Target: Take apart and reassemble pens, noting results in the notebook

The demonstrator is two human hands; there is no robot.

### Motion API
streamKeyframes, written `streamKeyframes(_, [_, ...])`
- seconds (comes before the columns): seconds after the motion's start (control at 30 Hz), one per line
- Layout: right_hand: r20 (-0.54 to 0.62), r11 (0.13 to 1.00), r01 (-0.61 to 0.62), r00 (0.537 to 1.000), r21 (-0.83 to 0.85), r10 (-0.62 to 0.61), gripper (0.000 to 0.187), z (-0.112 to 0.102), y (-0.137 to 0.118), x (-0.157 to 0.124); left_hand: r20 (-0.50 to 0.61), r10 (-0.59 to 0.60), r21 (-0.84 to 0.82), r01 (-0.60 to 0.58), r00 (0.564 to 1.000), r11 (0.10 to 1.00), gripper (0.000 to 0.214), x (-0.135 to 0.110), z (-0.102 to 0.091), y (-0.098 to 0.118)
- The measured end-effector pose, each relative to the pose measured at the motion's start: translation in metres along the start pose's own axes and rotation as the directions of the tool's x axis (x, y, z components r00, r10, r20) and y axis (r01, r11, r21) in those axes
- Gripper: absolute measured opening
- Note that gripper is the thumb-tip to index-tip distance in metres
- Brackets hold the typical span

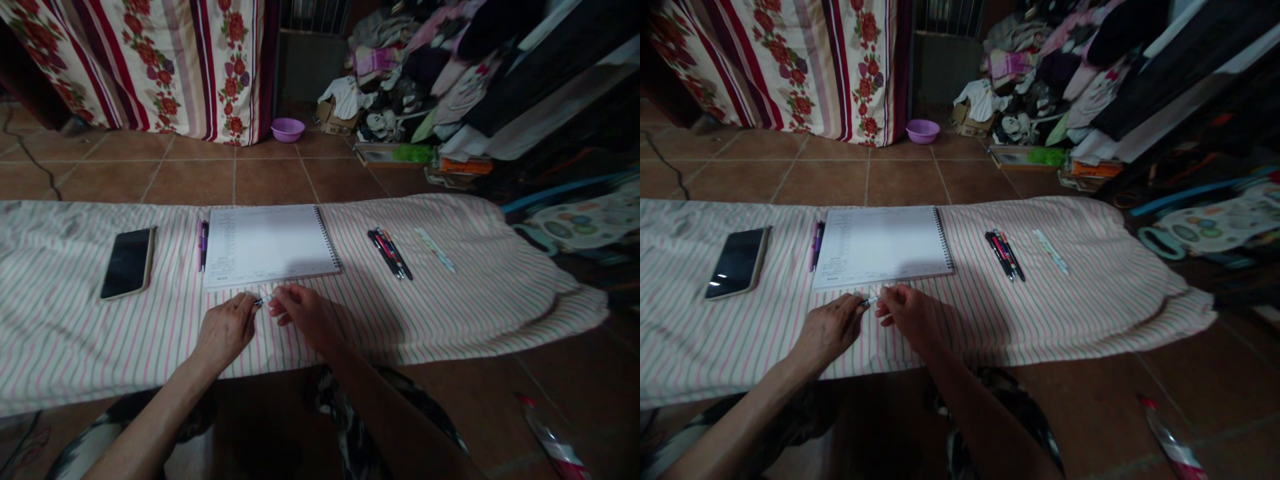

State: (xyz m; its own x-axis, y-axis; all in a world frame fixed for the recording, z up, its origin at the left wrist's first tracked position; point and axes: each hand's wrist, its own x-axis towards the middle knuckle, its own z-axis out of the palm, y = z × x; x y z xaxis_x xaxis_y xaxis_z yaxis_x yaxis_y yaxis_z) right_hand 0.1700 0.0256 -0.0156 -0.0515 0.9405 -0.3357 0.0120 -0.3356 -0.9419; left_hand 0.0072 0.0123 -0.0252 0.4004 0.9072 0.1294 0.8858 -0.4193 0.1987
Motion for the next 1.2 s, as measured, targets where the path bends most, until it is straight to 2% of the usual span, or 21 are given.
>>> streamKeyframes(0.2, [-0.004, 0.999, 0.016, 1.000, -0.048, -0.016, 0.025, 0.001, 0.004, 0.003, 0.016, -0.002, 0.006, 0.002, 1.000, 1.000, 0.026, 0.002, 0.000, 0.000])
streamKeyframes(0.43, [0.023, 1.000, 0.017, 1.000, 0.019, -0.017, 0.017, 0.002, 0.001, 0.004, 0.033, -0.013, 0.029, 0.012, 0.999, 1.000, 0.026, 0.003, 0.000, -0.001])
streamKeyframes(0.67, [-0.018, 0.998, -0.043, 0.999, 0.039, 0.044, 0.023, 0.002, -0.002, 0.004, 0.027, -0.019, 0.022, 0.019, 0.999, 1.000, 0.028, 0.002, -0.001, 0.000])
streamKeyframes(0.9, [-0.027, 1.000, 0.006, 1.000, 0.021, -0.005, 0.018, 0.004, 0.002, 0.005, 0.031, -0.018, 0.023, 0.017, 0.999, 1.000, 0.026, 0.003, -0.004, 0.001])
streamKeyframes(1.07, [0.020, 0.998, -0.013, 1.000, 0.064, 0.012, 0.011, 0.002, -0.004, 0.002, 0.033, -0.011, 0.027, 0.010, 0.999, 1.000, 0.026, 0.002, -0.003, 0.000])
streamKeyframes(1.2, [0.015, 0.998, -0.035, 0.999, 0.050, 0.034, 0.020, 0.001, -0.005, 0.002, 0.023, -0.016, 0.003, 0.016, 1.000, 1.000, 0.026, 0.001, -0.004, 0.001])
